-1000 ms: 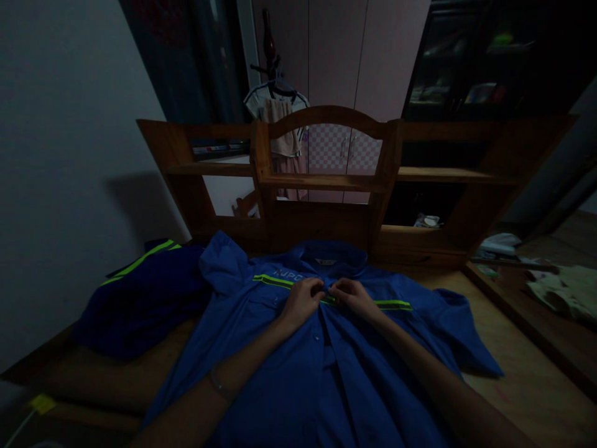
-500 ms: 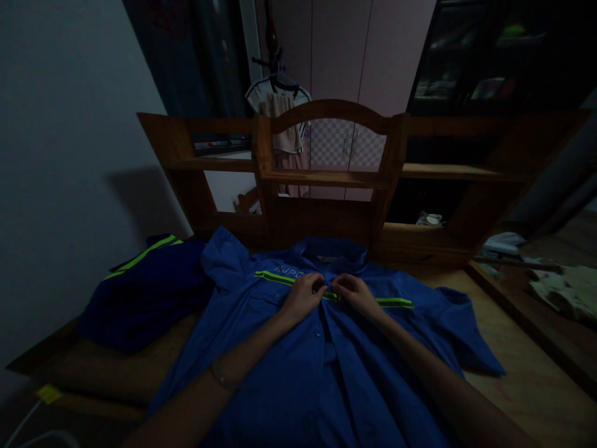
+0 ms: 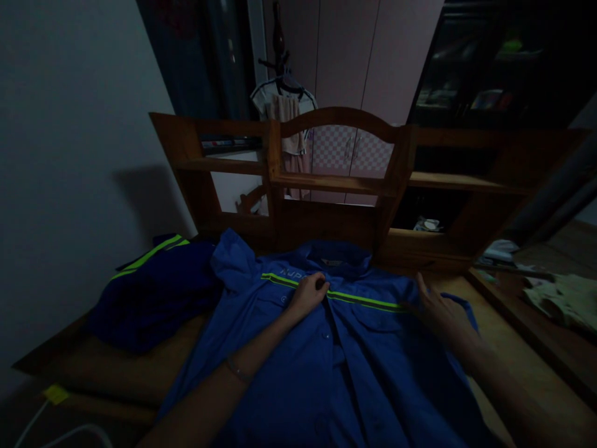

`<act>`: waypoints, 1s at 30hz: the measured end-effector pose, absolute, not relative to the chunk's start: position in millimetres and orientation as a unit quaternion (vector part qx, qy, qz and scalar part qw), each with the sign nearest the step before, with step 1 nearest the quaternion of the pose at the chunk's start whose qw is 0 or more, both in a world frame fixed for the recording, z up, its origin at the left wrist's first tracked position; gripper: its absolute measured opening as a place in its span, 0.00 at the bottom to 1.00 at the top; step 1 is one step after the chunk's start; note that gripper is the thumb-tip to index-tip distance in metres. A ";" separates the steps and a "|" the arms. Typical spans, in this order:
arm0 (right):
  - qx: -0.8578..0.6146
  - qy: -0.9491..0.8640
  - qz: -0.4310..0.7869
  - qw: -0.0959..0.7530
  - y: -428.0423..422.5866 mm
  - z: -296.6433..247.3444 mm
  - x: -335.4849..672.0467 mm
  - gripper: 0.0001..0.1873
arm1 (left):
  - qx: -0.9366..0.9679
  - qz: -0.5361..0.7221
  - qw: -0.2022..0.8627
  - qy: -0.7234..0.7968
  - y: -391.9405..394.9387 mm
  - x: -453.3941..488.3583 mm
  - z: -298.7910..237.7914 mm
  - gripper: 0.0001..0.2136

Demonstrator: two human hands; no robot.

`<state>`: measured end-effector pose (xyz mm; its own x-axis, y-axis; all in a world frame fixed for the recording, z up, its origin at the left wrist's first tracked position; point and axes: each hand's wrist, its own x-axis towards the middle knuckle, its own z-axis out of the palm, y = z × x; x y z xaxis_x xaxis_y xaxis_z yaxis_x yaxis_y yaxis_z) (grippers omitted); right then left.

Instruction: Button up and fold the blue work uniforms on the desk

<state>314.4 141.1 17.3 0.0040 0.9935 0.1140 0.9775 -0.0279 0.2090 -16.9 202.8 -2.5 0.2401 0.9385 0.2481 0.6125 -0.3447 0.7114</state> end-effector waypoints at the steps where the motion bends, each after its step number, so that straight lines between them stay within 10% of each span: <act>1: 0.706 0.701 0.088 0.045 140.2 10.3 323.4 0.33 | 0.751 0.329 0.239 0.520 204.8 -16.3 -4.2 0.07; 8: 0.650 0.752 0.063 0.087 163.1 1.5 333.8 0.12 | 0.757 0.289 0.186 0.556 230.9 -10.7 -7.3 0.07; 20: 0.660 0.731 0.156 -0.078 211.1 35.5 334.0 0.10 | 0.759 0.290 0.139 0.566 222.9 -9.4 11.6 0.13; 24: 0.569 0.780 0.058 -0.255 160.7 76.0 267.4 0.11 | 0.803 0.238 0.227 0.498 200.5 -29.0 19.6 0.23; 30: 0.442 0.876 -0.109 -0.158 116.4 78.6 180.5 0.10 | 0.842 0.196 0.371 0.339 188.5 -42.0 26.3 0.16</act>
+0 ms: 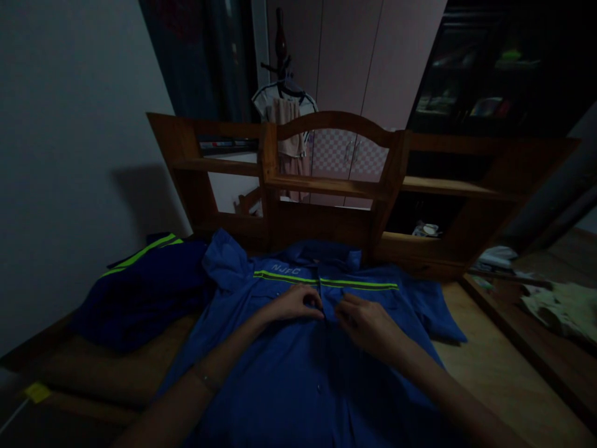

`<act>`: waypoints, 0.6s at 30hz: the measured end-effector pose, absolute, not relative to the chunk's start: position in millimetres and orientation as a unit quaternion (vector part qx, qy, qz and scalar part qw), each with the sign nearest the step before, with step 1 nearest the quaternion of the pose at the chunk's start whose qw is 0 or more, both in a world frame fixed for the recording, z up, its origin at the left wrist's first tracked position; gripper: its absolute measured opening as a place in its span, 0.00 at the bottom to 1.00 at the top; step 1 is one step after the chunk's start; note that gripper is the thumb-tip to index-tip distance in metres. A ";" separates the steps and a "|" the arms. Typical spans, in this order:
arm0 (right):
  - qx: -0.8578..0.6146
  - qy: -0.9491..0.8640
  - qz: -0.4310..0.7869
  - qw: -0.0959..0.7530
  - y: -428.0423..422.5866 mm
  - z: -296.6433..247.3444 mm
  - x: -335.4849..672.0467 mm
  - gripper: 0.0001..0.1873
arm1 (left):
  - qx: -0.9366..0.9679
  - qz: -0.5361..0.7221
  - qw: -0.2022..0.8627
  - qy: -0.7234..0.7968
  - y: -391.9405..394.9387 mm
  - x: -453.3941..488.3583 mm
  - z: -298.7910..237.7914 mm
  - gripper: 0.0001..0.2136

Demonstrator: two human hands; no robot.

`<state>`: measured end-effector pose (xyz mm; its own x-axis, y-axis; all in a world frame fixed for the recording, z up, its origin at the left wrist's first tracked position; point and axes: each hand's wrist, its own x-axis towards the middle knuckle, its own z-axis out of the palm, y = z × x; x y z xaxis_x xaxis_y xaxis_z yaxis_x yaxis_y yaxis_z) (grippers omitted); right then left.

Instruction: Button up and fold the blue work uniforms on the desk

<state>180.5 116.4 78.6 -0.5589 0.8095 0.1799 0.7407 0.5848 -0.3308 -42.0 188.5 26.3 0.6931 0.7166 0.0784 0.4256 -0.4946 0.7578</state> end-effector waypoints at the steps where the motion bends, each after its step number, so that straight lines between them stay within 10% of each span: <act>1: -0.447 -0.876 0.106 0.146 116.3 72.1 177.2 0.10 | 0.850 0.196 0.355 0.336 186.4 -41.9 26.2 0.14; 18: -0.450 -0.876 0.095 0.143 116.6 43.4 190.9 0.12 | 0.782 0.185 0.313 0.507 158.9 -22.5 40.6 0.05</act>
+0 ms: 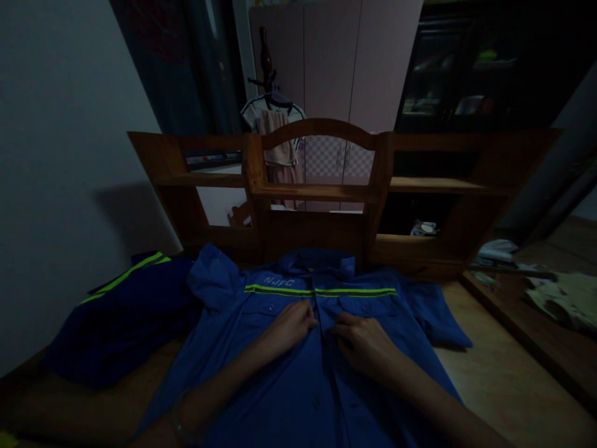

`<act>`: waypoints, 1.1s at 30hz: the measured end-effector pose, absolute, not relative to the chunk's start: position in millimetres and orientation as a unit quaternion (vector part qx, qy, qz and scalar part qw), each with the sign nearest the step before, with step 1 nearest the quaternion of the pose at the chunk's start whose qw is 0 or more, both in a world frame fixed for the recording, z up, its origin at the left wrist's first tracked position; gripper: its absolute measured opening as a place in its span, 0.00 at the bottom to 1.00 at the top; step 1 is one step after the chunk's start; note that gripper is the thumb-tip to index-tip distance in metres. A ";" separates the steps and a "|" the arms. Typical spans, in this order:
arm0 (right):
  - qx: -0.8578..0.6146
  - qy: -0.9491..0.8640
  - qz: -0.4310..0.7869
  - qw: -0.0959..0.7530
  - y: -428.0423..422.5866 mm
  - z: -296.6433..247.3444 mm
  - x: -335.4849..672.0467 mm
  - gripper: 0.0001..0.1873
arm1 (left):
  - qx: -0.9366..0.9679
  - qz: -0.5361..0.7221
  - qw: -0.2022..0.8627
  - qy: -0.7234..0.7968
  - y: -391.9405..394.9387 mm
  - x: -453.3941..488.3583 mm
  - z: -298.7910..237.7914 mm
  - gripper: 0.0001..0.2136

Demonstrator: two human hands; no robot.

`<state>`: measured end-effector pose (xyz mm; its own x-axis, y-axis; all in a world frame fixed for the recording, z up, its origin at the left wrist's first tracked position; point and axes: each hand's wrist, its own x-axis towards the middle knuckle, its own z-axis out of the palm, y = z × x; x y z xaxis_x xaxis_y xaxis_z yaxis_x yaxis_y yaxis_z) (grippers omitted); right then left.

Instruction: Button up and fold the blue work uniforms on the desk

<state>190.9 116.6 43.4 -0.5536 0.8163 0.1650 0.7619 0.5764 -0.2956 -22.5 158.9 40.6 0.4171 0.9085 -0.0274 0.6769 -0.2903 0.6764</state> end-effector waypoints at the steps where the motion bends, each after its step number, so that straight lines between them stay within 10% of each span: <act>1: -0.447 -0.878 0.091 0.142 116.8 42.5 191.2 0.12 | 0.779 0.193 0.306 0.512 160.7 -20.1 42.1 0.05; 11: -0.488 -0.831 0.134 0.231 121.6 32.3 192.3 0.14 | 0.605 0.119 0.650 0.443 189.1 -14.4 20.7 0.17; 16: -0.436 -0.764 0.307 0.363 133.6 35.6 200.9 0.12 | 0.633 0.193 0.640 0.390 180.3 -10.0 21.3 0.12; 33: -0.454 -0.711 0.401 0.357 133.7 21.3 190.7 0.12 | 0.633 0.311 0.578 0.411 159.8 -14.0 20.9 0.15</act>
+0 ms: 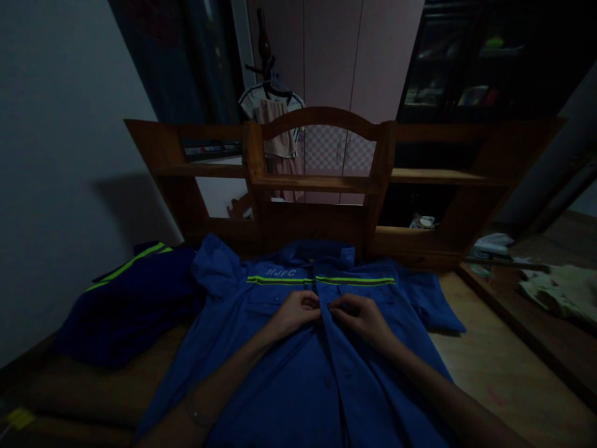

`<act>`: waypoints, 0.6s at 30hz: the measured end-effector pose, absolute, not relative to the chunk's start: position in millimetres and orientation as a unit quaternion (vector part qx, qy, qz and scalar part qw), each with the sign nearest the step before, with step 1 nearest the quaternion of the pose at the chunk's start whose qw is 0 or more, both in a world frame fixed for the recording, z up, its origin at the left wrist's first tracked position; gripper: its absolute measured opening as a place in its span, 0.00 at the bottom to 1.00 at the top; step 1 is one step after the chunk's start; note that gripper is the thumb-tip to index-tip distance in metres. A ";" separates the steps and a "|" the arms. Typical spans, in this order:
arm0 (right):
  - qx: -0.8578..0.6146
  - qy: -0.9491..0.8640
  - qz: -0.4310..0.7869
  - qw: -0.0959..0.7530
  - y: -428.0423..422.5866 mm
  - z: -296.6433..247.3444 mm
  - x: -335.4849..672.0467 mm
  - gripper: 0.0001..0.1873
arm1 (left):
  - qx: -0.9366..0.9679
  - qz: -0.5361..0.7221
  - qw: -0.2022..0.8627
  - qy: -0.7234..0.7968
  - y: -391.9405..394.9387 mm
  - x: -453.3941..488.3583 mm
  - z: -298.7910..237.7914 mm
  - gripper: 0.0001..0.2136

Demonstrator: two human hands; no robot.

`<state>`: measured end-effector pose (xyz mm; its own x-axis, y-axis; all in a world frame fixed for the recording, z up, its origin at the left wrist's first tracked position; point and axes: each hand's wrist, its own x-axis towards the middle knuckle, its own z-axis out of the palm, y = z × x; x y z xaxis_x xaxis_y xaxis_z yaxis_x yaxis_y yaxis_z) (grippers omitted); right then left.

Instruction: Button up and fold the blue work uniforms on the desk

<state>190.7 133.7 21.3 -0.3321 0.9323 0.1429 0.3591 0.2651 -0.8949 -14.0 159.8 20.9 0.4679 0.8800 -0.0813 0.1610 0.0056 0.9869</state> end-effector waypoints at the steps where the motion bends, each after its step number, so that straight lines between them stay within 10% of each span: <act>1: -0.456 -0.708 0.406 0.354 134.9 19.8 190.3 0.13 | 0.629 0.310 0.582 0.410 159.6 -14.3 21.8 0.16; 18: -0.453 -0.713 0.410 0.345 141.3 5.5 181.7 0.13 | 0.530 0.354 0.613 0.467 153.3 -7.1 17.6 0.17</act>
<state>181.7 141.3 5.5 -0.3525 0.9281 0.1202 0.3620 0.2537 -0.8970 -7.1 153.3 17.6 0.3129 0.9292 -0.1965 0.0616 0.1867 0.9805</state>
